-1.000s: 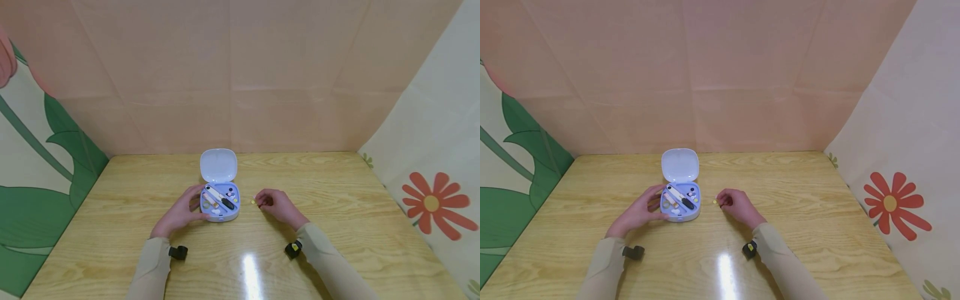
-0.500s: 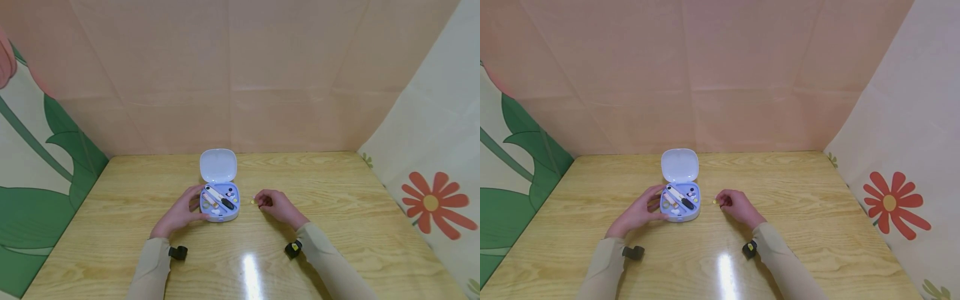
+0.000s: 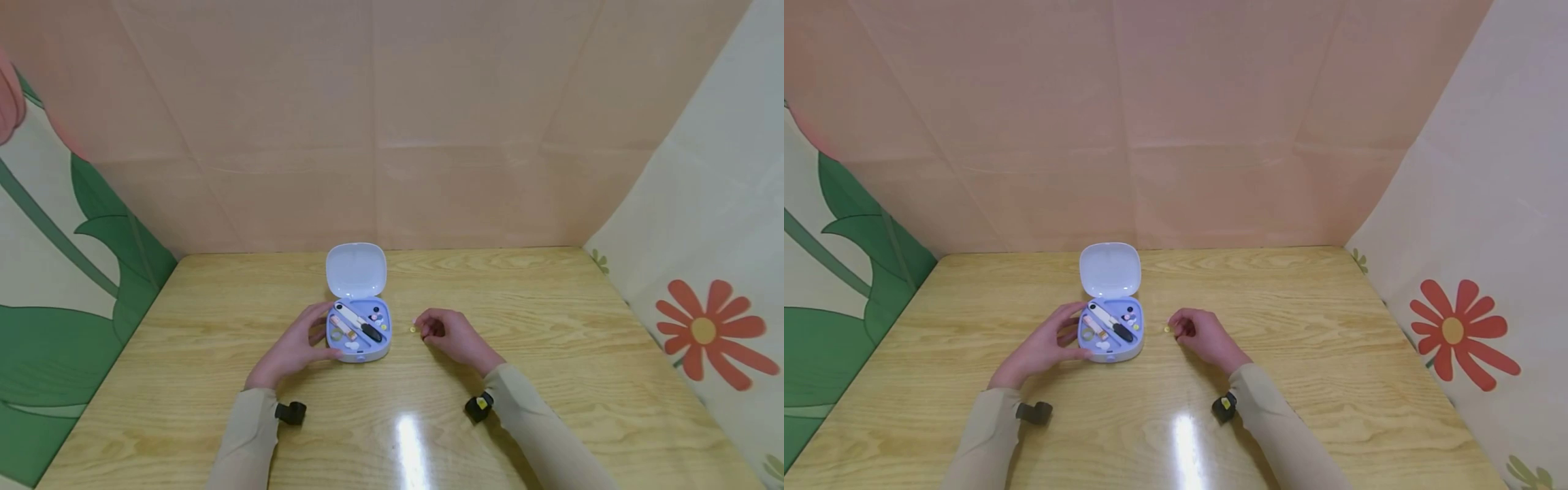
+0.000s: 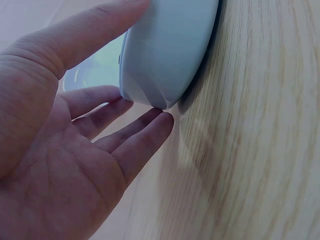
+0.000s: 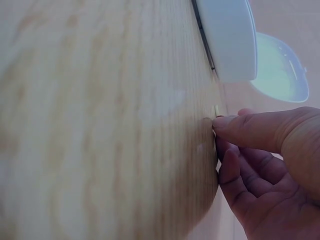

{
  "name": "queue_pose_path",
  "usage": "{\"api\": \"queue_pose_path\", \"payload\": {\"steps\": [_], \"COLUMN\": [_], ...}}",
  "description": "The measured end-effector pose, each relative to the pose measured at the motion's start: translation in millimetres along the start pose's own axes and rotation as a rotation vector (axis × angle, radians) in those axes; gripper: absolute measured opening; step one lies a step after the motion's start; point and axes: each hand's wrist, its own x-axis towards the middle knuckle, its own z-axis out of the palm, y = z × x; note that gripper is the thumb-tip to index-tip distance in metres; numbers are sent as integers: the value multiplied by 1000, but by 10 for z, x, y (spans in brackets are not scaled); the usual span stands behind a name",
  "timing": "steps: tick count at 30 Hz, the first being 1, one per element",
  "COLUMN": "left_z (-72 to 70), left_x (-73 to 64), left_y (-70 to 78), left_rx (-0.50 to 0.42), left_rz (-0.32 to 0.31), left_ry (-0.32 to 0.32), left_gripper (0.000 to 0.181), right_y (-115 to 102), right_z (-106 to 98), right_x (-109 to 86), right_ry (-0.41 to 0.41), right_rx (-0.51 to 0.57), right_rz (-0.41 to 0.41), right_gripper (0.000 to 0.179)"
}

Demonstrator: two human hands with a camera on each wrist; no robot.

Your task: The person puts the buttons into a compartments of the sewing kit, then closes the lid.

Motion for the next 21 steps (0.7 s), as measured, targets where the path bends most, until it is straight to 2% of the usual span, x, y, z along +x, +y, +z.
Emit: {"api": "queue_pose_path", "payload": {"steps": [21], "left_z": [2], "left_x": [11], "left_y": [-16], "left_rx": [-2], "left_rz": [-10], "left_ry": [2], "left_gripper": [89], "right_y": [10], "right_z": [-16], "right_x": [6], "right_ry": [-1], "right_rx": [2], "right_rz": [-21], "right_gripper": [27]}}
